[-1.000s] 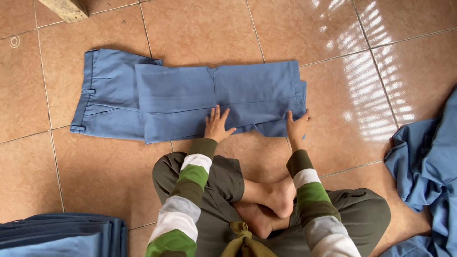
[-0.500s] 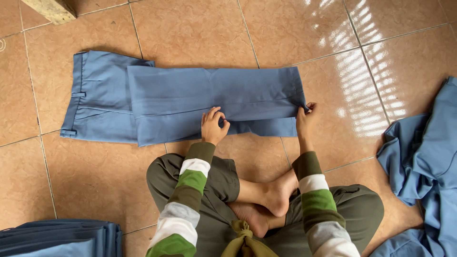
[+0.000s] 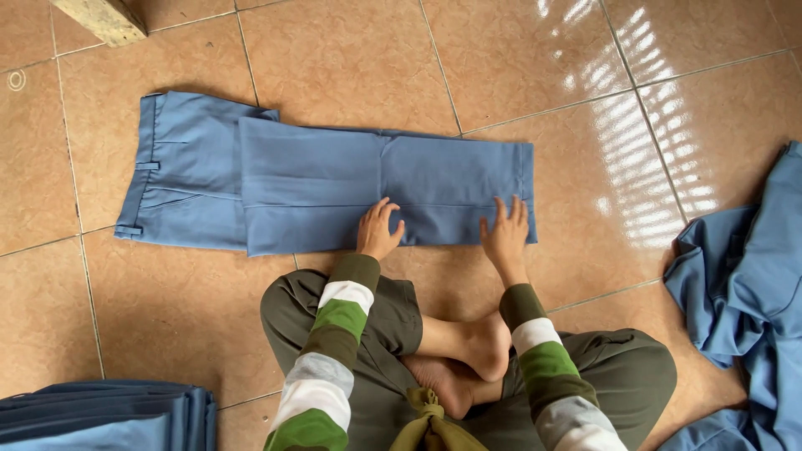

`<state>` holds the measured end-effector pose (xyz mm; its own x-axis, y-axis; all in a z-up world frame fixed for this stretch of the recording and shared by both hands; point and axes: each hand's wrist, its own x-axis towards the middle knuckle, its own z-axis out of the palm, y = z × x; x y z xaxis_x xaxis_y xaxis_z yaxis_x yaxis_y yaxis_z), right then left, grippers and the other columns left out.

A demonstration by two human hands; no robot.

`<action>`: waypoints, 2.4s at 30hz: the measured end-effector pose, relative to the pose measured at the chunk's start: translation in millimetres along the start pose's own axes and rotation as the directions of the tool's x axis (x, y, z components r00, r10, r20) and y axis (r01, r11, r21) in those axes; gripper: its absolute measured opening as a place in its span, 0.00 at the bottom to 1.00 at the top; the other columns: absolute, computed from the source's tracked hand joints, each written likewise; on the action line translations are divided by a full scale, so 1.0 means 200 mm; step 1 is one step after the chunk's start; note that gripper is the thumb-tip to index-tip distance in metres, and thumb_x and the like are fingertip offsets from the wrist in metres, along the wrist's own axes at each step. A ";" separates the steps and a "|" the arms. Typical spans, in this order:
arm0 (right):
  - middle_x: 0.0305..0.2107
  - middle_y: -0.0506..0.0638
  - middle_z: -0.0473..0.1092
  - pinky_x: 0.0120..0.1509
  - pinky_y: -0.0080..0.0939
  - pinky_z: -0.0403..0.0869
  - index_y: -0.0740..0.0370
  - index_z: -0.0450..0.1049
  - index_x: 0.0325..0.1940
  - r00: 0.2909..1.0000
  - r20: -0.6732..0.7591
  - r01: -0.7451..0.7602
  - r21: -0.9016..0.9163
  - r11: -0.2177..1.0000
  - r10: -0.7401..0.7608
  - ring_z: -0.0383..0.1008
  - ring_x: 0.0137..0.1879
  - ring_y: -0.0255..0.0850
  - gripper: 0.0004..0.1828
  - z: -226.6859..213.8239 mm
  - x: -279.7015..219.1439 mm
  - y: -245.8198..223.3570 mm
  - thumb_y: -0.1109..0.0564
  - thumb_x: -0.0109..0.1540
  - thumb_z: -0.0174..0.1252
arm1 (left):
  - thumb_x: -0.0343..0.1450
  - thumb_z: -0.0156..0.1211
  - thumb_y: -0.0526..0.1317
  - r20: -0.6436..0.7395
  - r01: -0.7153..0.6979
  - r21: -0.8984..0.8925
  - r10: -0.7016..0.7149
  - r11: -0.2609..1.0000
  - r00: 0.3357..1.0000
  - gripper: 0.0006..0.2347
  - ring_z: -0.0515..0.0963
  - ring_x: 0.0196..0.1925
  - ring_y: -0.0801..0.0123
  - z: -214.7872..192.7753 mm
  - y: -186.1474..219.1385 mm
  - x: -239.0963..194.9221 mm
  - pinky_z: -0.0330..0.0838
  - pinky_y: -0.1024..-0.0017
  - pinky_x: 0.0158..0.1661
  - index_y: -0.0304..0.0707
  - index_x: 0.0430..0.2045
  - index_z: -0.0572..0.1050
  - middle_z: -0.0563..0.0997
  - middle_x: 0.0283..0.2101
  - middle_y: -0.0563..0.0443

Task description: The person sits on a tiled floor and folds two pairs of blue trousers by hand. They smooth the fabric, fold the legs together, and fold the trousers into neat rectangles, placing each finished pair onto a growing stack.

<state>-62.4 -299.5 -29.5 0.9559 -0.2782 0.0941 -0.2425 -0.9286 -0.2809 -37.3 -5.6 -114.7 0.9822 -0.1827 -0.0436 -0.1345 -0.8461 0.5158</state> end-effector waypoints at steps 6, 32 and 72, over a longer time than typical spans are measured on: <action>0.77 0.58 0.45 0.75 0.81 0.41 0.36 0.52 0.78 0.890 0.432 0.138 0.044 0.989 -0.143 0.38 0.82 0.58 0.32 0.13 0.02 -0.18 0.39 0.69 0.46 | 0.69 0.59 0.48 -0.449 0.099 0.005 -0.086 0.995 0.889 0.17 0.75 0.62 0.53 -0.15 0.01 0.00 0.69 0.50 0.59 0.50 0.50 0.71 0.71 0.62 0.45; 0.77 0.50 0.47 0.82 0.60 0.39 0.36 0.52 0.79 0.818 0.301 0.513 0.004 0.859 -0.490 0.44 0.82 0.45 0.33 0.32 0.12 -0.39 0.32 0.70 0.37 | 0.67 0.47 0.69 -0.342 0.295 0.316 -0.182 0.902 0.922 0.37 0.51 0.78 0.51 -0.12 -0.09 0.11 0.35 0.30 0.65 0.60 0.72 0.57 0.55 0.76 0.42; 0.38 0.69 0.77 0.48 0.65 0.78 0.52 0.36 0.81 0.915 0.402 -0.064 0.079 0.995 0.026 0.80 0.46 0.67 0.42 0.18 0.24 -0.38 0.49 0.69 0.50 | 0.67 0.44 0.69 -0.370 0.292 0.362 -0.151 0.885 0.917 0.37 0.49 0.78 0.48 -0.06 -0.11 0.12 0.35 0.29 0.65 0.58 0.73 0.56 0.54 0.76 0.40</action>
<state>8.0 -233.7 -38.4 0.9352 -0.1805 -0.3047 -0.2889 -0.8865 -0.3614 -9.6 14.7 -116.2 0.9691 0.1458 0.1988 0.1206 -0.9837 0.1337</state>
